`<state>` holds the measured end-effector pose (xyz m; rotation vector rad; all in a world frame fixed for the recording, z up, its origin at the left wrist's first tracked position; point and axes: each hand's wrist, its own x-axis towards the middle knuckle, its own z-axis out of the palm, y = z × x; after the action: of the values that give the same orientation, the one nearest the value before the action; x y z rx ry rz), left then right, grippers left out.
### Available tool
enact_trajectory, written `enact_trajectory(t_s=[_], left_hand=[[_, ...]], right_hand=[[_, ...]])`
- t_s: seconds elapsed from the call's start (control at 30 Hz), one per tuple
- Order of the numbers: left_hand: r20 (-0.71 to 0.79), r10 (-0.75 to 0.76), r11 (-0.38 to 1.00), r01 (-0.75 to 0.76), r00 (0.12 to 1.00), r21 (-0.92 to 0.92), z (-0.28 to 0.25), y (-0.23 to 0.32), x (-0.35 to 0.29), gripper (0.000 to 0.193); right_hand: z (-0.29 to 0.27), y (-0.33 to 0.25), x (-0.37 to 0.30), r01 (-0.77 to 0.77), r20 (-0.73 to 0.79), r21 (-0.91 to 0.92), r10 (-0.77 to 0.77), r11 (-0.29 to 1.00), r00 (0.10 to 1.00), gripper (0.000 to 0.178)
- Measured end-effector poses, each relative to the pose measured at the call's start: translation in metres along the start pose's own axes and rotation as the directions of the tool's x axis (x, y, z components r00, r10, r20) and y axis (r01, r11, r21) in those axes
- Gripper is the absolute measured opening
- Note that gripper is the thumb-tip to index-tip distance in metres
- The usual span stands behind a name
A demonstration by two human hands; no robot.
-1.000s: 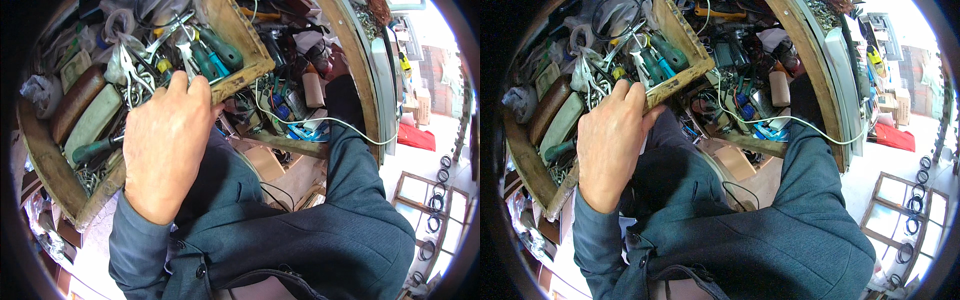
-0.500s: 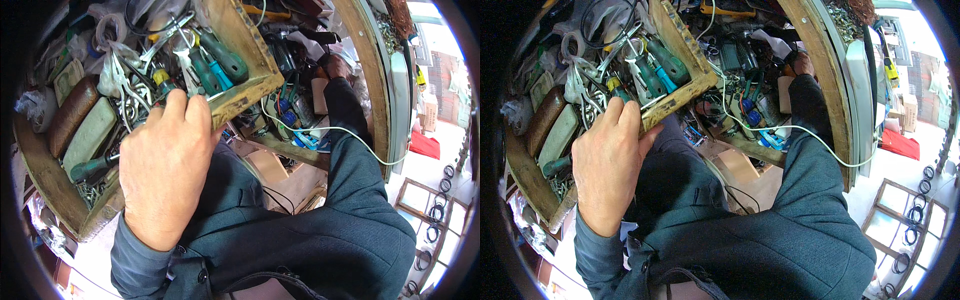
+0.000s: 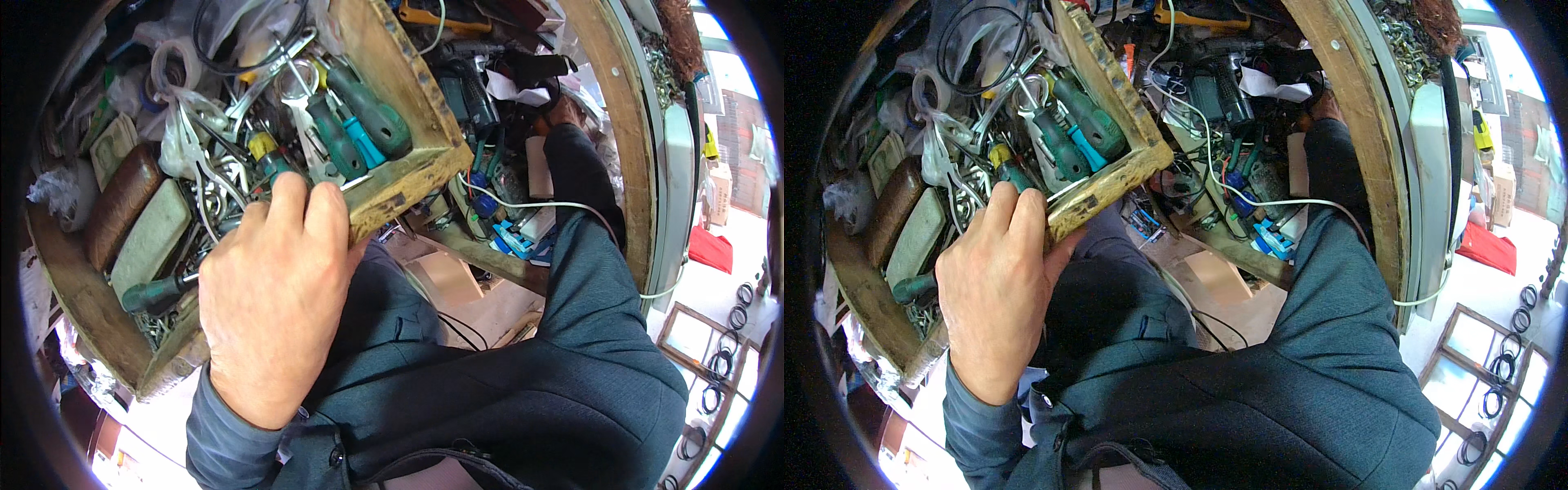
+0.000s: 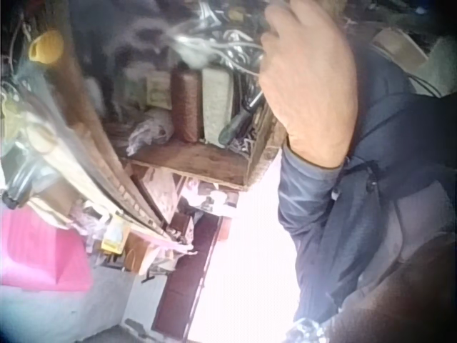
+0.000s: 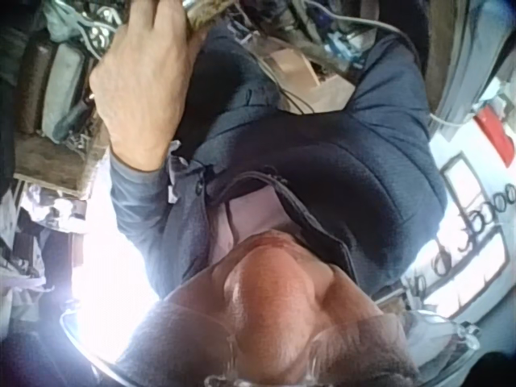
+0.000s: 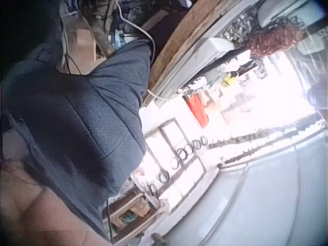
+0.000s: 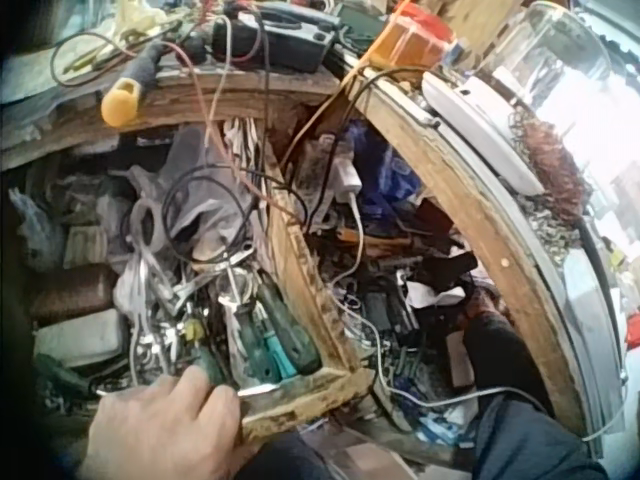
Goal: The person retrieves a black electrical plug from a cluttered drawer, opens it with a screwdriver, and uses a multimeter to test the internal connections. The plug is then reassembled and placed back on the workbench.
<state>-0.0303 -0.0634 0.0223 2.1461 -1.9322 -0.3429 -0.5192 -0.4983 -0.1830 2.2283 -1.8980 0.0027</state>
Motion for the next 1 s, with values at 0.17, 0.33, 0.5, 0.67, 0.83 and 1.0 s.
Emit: enact_trajectory(t_s=[0.17, 0.33, 0.5, 0.67, 0.83, 1.0], left_hand=[[0.018, 0.000, 1.000, 0.000, 1.000, 0.025, 0.000, 0.003, 0.003, 0.038], [0.019, 0.001, 0.999, -0.002, 1.000, 0.037, 0.001, 0.005, 0.004, 0.038], [0.010, 0.009, 0.999, -0.010, 1.000, 0.034, 0.002, 0.007, 0.008, 0.039], [0.011, -0.001, 1.000, 0.001, 1.000, 0.026, 0.001, 0.010, 0.008, 0.039], [0.006, 0.012, 1.000, -0.012, 1.000, 0.014, 0.005, 0.009, 0.011, 0.039], [0.016, 0.006, 1.000, -0.006, 1.000, 0.020, 0.005, 0.010, 0.011, 0.039]], right_hand=[[0.003, 0.001, 0.001, 0.014, 0.014, -0.005, -0.014, 1.000, 1.000, 0.028], [-0.002, -0.011, 0.009, 0.064, 0.045, -0.006, -0.064, 0.998, 0.997, 0.027], [0.012, -0.066, 0.029, 0.230, 0.081, 0.058, -0.234, 0.972, 0.969, 0.027], [0.017, -0.101, 0.049, 0.294, 0.123, 0.081, -0.302, 0.952, 0.945, 0.026], [0.015, -0.099, 0.052, 0.276, 0.136, 0.070, -0.283, 0.959, 0.949, 0.026], [0.009, -0.098, 0.058, 0.265, 0.135, 0.058, -0.271, 0.962, 0.953, 0.025]])
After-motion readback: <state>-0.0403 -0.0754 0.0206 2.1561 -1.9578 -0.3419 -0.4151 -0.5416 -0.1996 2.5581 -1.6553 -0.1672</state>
